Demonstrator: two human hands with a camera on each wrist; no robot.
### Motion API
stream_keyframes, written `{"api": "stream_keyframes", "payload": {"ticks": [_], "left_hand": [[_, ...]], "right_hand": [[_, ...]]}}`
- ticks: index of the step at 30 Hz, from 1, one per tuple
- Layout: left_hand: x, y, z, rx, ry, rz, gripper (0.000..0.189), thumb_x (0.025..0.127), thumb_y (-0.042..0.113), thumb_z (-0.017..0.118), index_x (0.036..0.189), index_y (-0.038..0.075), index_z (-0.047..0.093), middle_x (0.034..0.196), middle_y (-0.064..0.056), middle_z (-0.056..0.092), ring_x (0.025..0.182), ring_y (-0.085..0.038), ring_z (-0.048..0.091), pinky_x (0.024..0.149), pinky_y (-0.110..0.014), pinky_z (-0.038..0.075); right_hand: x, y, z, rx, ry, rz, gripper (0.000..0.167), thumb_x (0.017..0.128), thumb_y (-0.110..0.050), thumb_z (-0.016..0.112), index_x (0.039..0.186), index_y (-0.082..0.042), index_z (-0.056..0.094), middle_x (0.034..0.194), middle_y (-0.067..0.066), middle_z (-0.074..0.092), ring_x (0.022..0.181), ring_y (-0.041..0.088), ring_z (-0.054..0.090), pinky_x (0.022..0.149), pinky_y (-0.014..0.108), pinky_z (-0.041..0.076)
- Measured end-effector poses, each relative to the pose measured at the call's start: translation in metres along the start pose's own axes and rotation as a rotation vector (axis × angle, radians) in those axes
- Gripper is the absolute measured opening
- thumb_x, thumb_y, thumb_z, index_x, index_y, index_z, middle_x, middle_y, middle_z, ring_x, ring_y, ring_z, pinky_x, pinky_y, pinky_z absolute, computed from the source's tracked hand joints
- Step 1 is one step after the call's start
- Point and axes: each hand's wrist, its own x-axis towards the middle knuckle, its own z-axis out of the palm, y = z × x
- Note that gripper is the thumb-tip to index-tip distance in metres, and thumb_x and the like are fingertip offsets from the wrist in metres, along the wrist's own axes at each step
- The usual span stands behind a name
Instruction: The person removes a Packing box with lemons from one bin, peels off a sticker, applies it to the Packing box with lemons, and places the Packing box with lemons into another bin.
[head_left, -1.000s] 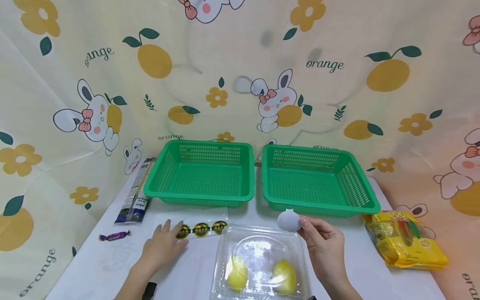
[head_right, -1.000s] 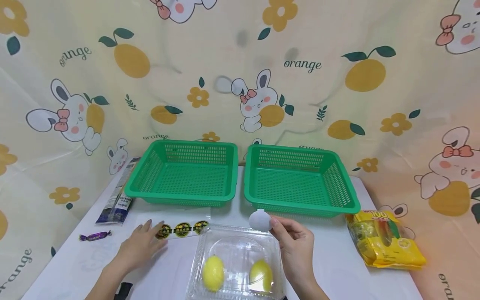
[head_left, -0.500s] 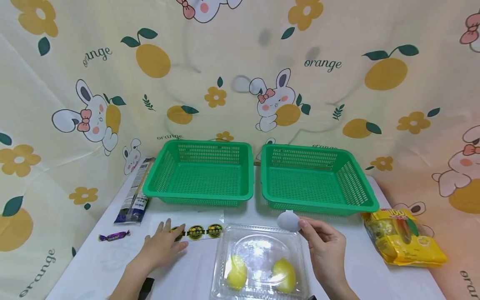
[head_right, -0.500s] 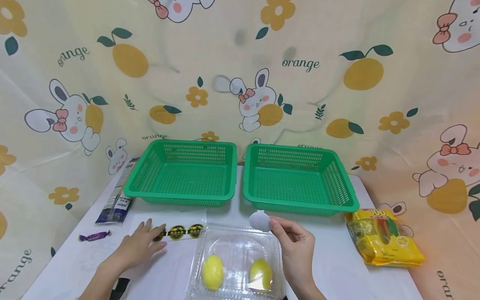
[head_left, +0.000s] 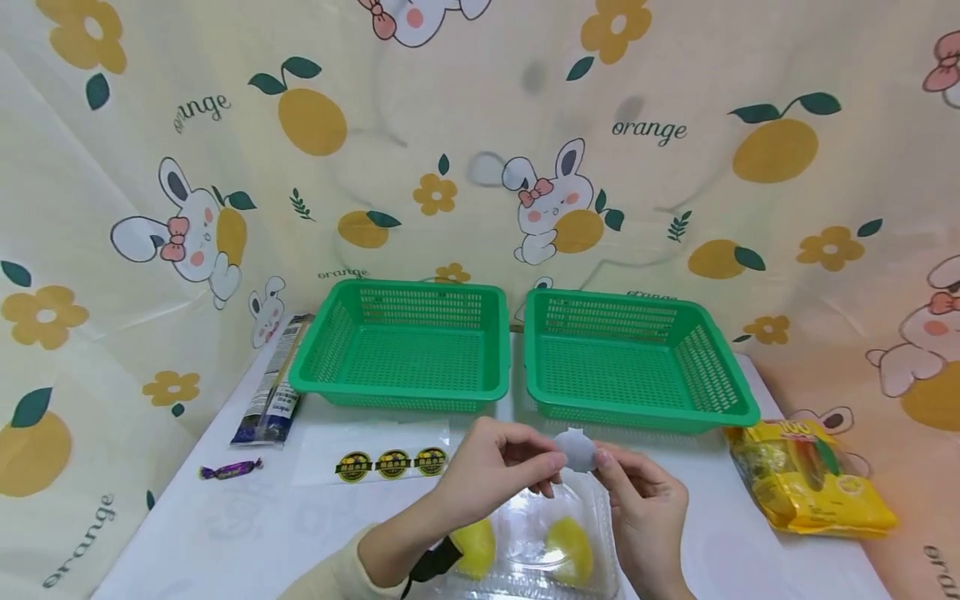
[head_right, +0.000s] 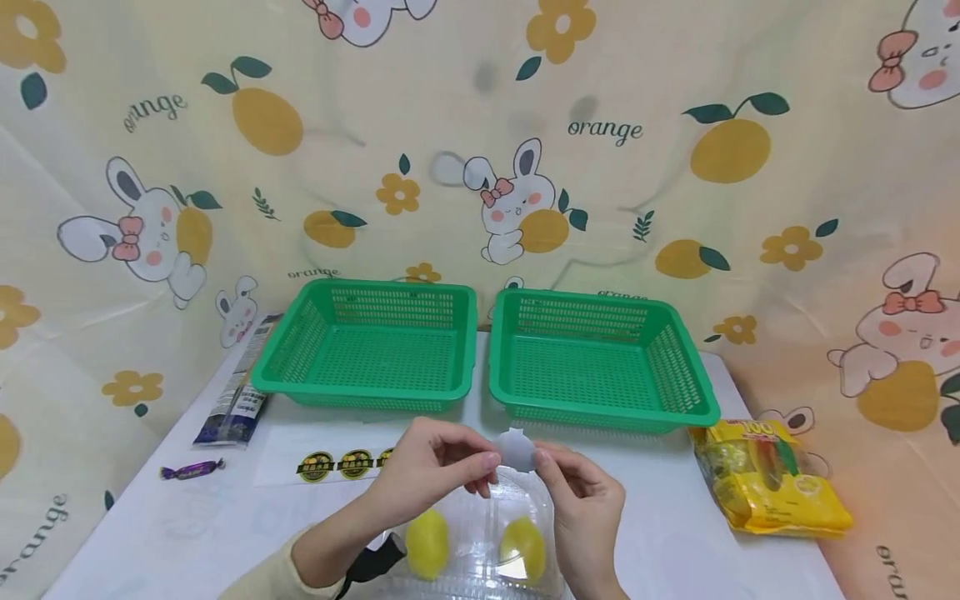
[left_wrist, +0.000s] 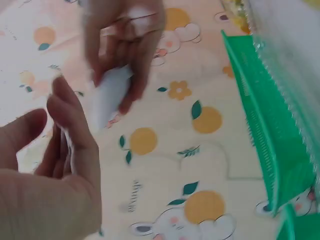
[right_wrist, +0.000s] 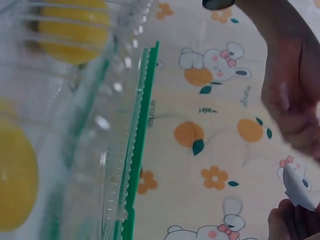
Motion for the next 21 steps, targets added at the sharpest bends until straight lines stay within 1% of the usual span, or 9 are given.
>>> {"api": "stream_keyframes", "payload": {"ticks": [2,4,7,9,11,15,16,18,21], "left_hand": [[0.008,-0.005,0.005,-0.044,0.038,-0.029,0.02,0.095,0.005,0.066,0.097,-0.014,0.07,0.079,-0.025,0.069,0.064,-0.009,0.068,0.063,-0.027,0.061],[0.013,-0.01,0.005,-0.082,0.059,-0.051,0.022,0.096,0.006,0.065,0.095,-0.015,0.069,0.077,-0.026,0.068,0.061,-0.011,0.068,0.06,-0.025,0.06],[0.017,-0.015,0.004,-0.127,0.057,-0.072,0.028,0.098,0.009,0.063,0.092,-0.018,0.068,0.076,-0.028,0.068,0.06,-0.013,0.069,0.058,-0.025,0.059],[0.018,-0.018,0.003,-0.132,0.054,-0.076,0.032,0.099,0.012,0.062,0.09,-0.019,0.067,0.074,-0.03,0.067,0.059,-0.014,0.069,0.056,-0.026,0.059],[0.019,-0.02,0.003,-0.119,0.061,-0.074,0.036,0.099,0.014,0.061,0.087,-0.019,0.066,0.073,-0.031,0.066,0.057,-0.013,0.068,0.055,-0.03,0.06],[0.017,-0.021,0.003,-0.095,0.084,-0.076,0.038,0.098,0.015,0.063,0.082,-0.019,0.067,0.069,-0.031,0.065,0.053,-0.011,0.066,0.052,-0.032,0.06],[0.017,-0.021,0.002,-0.09,0.085,-0.075,0.038,0.098,0.015,0.063,0.081,-0.019,0.067,0.068,-0.031,0.065,0.052,-0.011,0.065,0.051,-0.032,0.059],[0.016,-0.021,0.002,-0.088,0.084,-0.075,0.036,0.096,0.014,0.065,0.08,-0.019,0.067,0.066,-0.031,0.064,0.05,-0.011,0.064,0.05,-0.026,0.057],[0.015,-0.021,0.002,-0.093,0.075,-0.069,0.032,0.095,0.009,0.066,0.082,-0.02,0.067,0.066,-0.032,0.063,0.051,-0.01,0.064,0.051,-0.024,0.057]], "right_hand": [[-0.001,0.001,0.001,-0.042,-0.009,-0.028,0.012,0.09,0.023,0.054,0.093,0.021,0.066,0.094,0.012,0.075,0.089,0.019,0.072,0.08,0.032,0.06],[-0.003,0.001,0.001,-0.101,-0.023,-0.067,0.011,0.089,0.024,0.055,0.092,0.022,0.065,0.095,0.01,0.075,0.09,0.018,0.072,0.081,0.031,0.059],[-0.004,0.004,0.001,-0.092,-0.072,-0.153,0.013,0.085,0.028,0.055,0.091,0.022,0.065,0.098,0.014,0.075,0.091,0.021,0.073,0.083,0.029,0.059],[-0.005,0.008,0.0,-0.089,-0.121,-0.235,0.019,0.082,0.032,0.055,0.091,0.021,0.067,0.099,0.017,0.074,0.094,0.023,0.073,0.084,0.028,0.058],[-0.005,0.012,0.0,-0.064,-0.186,-0.327,0.022,0.079,0.034,0.055,0.092,0.021,0.067,0.101,0.022,0.073,0.097,0.026,0.072,0.085,0.029,0.058],[-0.003,0.018,0.003,-0.034,-0.314,-0.506,0.018,0.079,0.032,0.058,0.093,0.023,0.066,0.104,0.028,0.07,0.103,0.032,0.07,0.09,0.034,0.056],[-0.002,0.018,0.004,-0.024,-0.34,-0.537,0.017,0.08,0.031,0.059,0.093,0.023,0.065,0.105,0.029,0.07,0.104,0.033,0.069,0.091,0.034,0.055],[0.0,0.018,0.006,-0.014,-0.377,-0.583,0.014,0.082,0.028,0.06,0.094,0.023,0.065,0.106,0.03,0.069,0.106,0.035,0.069,0.094,0.036,0.054],[0.0,0.016,0.009,-0.014,-0.396,-0.606,0.013,0.083,0.026,0.061,0.095,0.022,0.066,0.107,0.029,0.069,0.107,0.034,0.068,0.095,0.036,0.053]]}}
